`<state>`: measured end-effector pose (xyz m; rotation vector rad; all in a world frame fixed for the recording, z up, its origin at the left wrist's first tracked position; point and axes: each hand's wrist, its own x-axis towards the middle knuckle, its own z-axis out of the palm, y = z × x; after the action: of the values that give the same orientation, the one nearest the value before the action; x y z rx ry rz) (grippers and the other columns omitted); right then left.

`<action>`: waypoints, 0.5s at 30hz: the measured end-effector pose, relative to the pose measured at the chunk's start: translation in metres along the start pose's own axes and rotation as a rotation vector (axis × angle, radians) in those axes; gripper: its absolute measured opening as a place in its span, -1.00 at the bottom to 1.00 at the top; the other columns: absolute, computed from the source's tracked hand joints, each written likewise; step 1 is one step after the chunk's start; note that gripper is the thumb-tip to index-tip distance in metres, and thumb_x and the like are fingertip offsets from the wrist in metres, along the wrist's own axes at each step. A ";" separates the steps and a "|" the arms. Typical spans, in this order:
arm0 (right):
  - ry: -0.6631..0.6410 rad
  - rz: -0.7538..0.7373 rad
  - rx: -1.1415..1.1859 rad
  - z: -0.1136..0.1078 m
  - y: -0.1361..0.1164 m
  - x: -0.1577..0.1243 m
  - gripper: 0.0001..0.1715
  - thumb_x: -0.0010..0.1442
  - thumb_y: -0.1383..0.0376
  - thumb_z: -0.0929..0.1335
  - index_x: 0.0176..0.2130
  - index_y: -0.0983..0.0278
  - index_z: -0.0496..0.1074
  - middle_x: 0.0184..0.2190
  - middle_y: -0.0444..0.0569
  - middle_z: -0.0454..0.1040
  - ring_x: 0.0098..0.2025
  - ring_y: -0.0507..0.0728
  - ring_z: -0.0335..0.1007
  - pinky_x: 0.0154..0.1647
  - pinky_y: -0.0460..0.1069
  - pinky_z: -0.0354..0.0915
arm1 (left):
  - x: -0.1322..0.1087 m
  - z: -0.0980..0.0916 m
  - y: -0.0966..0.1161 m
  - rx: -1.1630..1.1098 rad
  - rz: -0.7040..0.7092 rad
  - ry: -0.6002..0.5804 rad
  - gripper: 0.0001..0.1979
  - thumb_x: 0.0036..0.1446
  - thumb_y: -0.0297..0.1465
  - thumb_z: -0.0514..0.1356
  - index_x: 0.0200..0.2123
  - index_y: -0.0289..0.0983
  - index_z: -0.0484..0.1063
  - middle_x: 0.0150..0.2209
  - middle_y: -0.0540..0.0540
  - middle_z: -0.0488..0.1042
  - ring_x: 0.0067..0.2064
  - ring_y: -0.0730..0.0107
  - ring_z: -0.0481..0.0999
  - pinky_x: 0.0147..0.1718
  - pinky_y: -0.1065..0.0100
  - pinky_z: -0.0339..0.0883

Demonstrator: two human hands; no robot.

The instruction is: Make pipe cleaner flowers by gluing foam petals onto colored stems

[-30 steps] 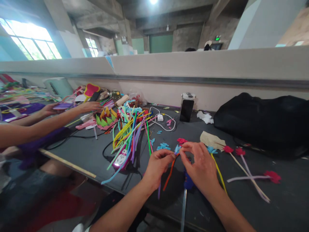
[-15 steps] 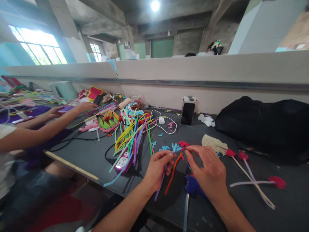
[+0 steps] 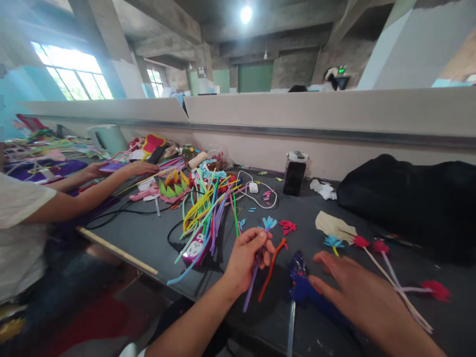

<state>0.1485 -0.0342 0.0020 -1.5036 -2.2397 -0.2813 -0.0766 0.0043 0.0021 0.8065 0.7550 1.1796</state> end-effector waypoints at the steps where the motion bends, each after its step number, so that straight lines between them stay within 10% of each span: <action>1: -0.010 -0.027 -0.019 0.005 0.006 -0.007 -0.76 0.05 0.09 0.39 -0.28 0.14 0.43 -0.42 -0.12 0.58 -0.45 0.16 0.53 -0.58 -0.04 0.29 | 0.000 0.000 0.000 -0.002 0.004 0.000 -0.75 0.07 -0.24 0.23 -0.34 -0.33 0.39 -0.52 -0.02 0.46 -0.66 0.59 0.31 -0.71 0.51 0.01; 6: -0.022 -0.107 -0.064 0.021 0.017 -0.025 -0.63 0.02 0.05 0.41 -0.20 0.19 0.44 -0.39 -0.07 0.59 -0.44 0.19 0.54 -0.59 -0.02 0.33 | 0.000 0.001 0.000 0.011 0.019 -0.006 -0.76 0.09 -0.22 0.19 -0.35 -0.31 0.35 -0.54 -0.01 0.46 -0.67 0.58 0.29 -0.71 0.50 -0.01; 15: 0.298 -0.031 0.158 -0.014 -0.029 0.015 -0.69 0.27 0.22 0.27 0.00 0.16 0.40 -0.19 -0.04 0.51 -0.15 0.13 0.46 -0.10 0.03 0.35 | -0.007 0.014 -0.011 0.467 0.146 0.031 -0.79 0.06 -0.25 0.20 -0.43 -0.29 0.42 -0.63 0.07 0.32 -0.61 0.56 0.19 -0.60 0.48 0.04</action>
<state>0.1201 -0.0387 0.0233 -1.2568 -2.0008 -0.3080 -0.0606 -0.0066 0.0003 1.2487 1.0307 1.1608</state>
